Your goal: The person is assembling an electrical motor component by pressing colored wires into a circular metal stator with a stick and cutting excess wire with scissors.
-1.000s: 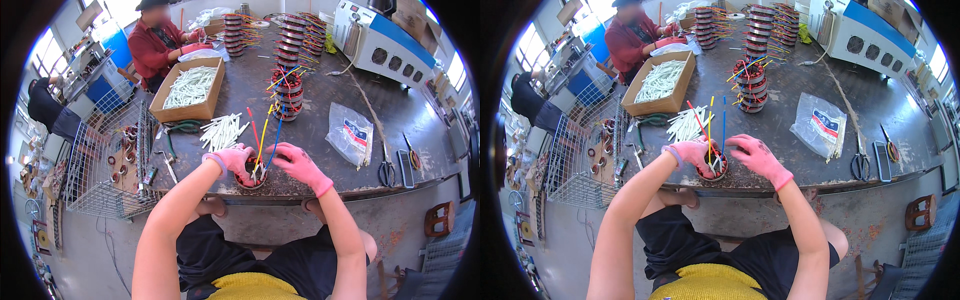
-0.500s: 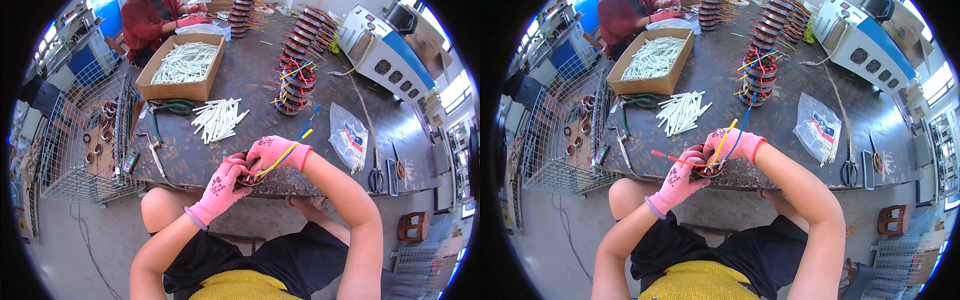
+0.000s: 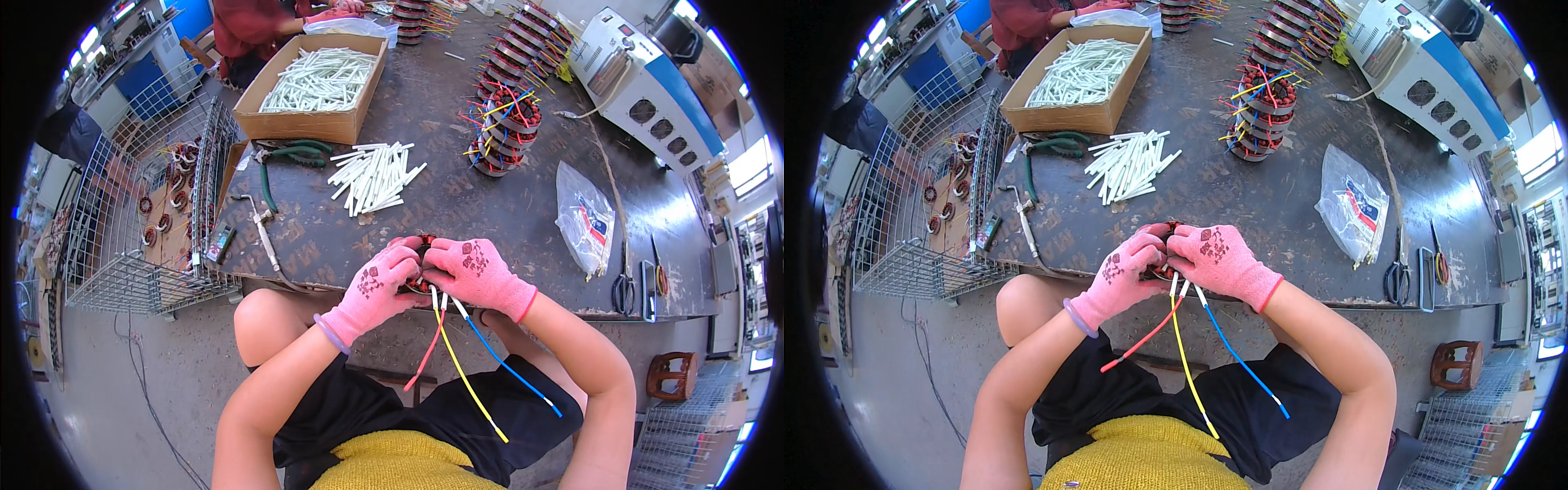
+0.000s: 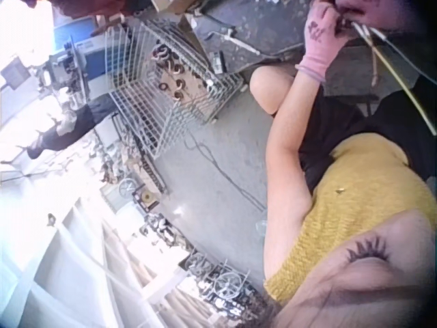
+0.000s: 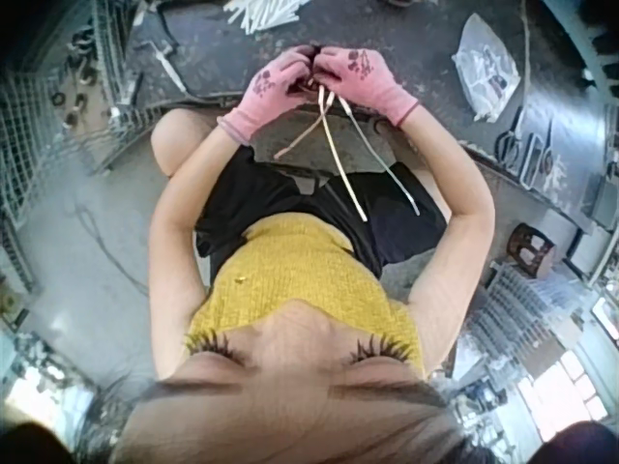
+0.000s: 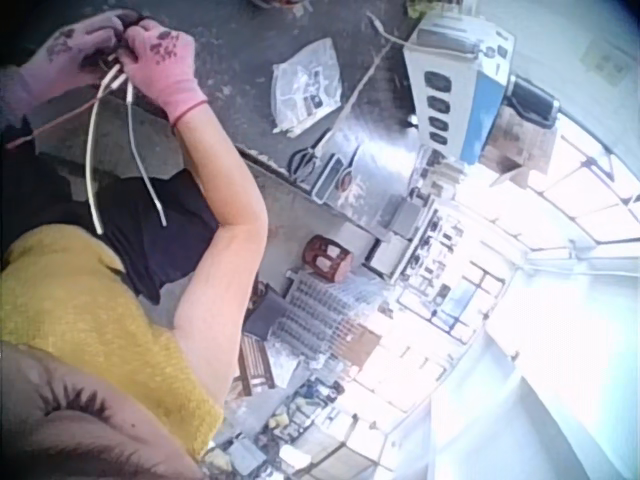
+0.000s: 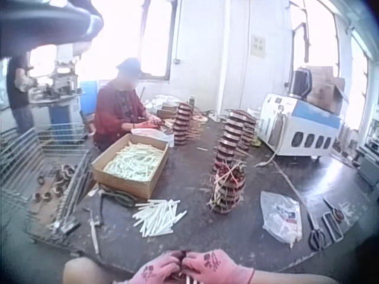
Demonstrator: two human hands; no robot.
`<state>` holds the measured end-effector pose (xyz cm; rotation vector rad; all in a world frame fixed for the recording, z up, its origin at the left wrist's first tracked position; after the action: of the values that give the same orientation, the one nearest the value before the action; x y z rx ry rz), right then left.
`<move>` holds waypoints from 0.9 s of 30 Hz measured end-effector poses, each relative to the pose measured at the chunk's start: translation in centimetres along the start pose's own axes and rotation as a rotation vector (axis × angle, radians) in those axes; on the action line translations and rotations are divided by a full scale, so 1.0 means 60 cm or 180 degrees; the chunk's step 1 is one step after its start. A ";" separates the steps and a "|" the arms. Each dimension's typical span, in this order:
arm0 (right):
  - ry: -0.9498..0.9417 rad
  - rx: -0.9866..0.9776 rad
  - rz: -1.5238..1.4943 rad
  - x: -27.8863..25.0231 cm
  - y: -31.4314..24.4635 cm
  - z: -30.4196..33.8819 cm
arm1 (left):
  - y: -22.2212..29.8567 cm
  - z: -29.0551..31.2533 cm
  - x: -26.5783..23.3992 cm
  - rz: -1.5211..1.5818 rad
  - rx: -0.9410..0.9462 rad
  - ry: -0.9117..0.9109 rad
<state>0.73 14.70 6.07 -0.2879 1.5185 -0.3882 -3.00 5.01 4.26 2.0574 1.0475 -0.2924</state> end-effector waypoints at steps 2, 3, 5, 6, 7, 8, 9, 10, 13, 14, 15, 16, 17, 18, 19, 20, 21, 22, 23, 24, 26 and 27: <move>0.0054 0.0021 0.0082 0.003 0.002 0.000 | -0.003 0.003 0.001 0.0048 -0.0074 -0.0099; -0.0069 0.0082 -0.0042 0.002 0.005 -0.002 | -0.006 0.002 -0.001 0.0120 -0.0131 -0.0145; -0.0318 0.0203 -0.0291 -0.001 0.011 -0.007 | -0.011 -0.002 -0.006 0.0353 -0.0158 -0.0262; -0.0408 0.0219 -0.0492 -0.006 0.017 -0.008 | -0.013 -0.008 -0.010 0.0520 -0.0136 -0.0338; -0.0500 0.0235 -0.0693 -0.012 0.025 -0.009 | -0.013 -0.012 -0.011 0.0688 -0.0115 -0.0415; -0.0592 0.0250 -0.0894 -0.015 0.029 -0.011 | -0.014 -0.013 -0.012 0.0698 -0.0120 -0.0441; -0.0692 0.0336 -0.0959 -0.011 0.031 -0.013 | -0.017 -0.012 -0.011 0.0712 -0.0135 -0.0452; -0.0792 0.0422 -0.1023 -0.008 0.032 -0.014 | -0.020 -0.011 -0.010 0.0727 -0.0150 -0.0463; -0.1023 0.0527 -0.1280 0.009 0.033 -0.014 | -0.018 -0.007 -0.009 0.0767 -0.0107 -0.0236; -0.1048 0.0535 -0.1226 0.010 0.033 -0.016 | -0.019 -0.007 -0.011 0.0774 -0.0076 -0.0149; -0.1088 0.0537 -0.1195 0.014 0.028 -0.020 | -0.021 -0.005 -0.010 0.0738 -0.0084 -0.0212; -0.1127 0.0537 -0.1163 0.018 0.026 -0.023 | -0.025 -0.003 -0.008 0.0810 -0.0121 -0.0244; -0.1103 0.0445 -0.1117 0.022 0.026 -0.023 | -0.027 -0.001 -0.006 0.0881 -0.0157 -0.0274; -0.1129 0.0441 -0.1157 0.023 0.028 -0.023 | -0.029 -0.003 -0.005 0.0939 -0.0175 -0.0296; -0.1154 0.0436 -0.1196 0.024 0.029 -0.023 | -0.029 -0.003 -0.005 0.0863 -0.0076 -0.0279; -0.1177 0.0431 -0.1235 0.023 0.030 -0.023 | -0.027 -0.003 -0.008 0.0669 -0.0001 -0.0256; -0.1185 0.0444 -0.1211 0.022 0.034 -0.024 | -0.020 -0.005 -0.010 0.0485 0.0082 -0.0237; -0.1110 0.0510 -0.1303 0.021 0.037 -0.025 | -0.013 -0.008 -0.012 0.0302 0.0164 -0.0217; -0.1035 0.0576 -0.1395 0.022 0.039 -0.026 | 0.000 -0.007 -0.022 -0.0285 0.0231 -0.0077; -0.0965 0.0640 -0.1482 0.022 0.040 -0.027 | 0.008 -0.008 -0.026 -0.0314 0.0237 -0.0035; -0.1129 0.1014 -0.1890 0.028 0.047 -0.022 | 0.017 -0.007 -0.031 -0.0365 0.0246 0.0051; -0.1162 0.1029 -0.1889 0.025 0.043 -0.021 | 0.021 -0.005 -0.030 -0.0428 0.0267 0.0102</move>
<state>-0.34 16.49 3.61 -0.5218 0.9708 -0.9835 -3.25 3.74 6.07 2.0755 1.2142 -0.3786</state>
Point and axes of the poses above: each hand's wrist, its own z-axis away from the middle knuckle, its own x-axis out of the palm, y = z × x, the point moved 9 cm from there along -z, towards the middle knuckle, and after that the axes turned 14 degrees about x, right-handed, at the moved point
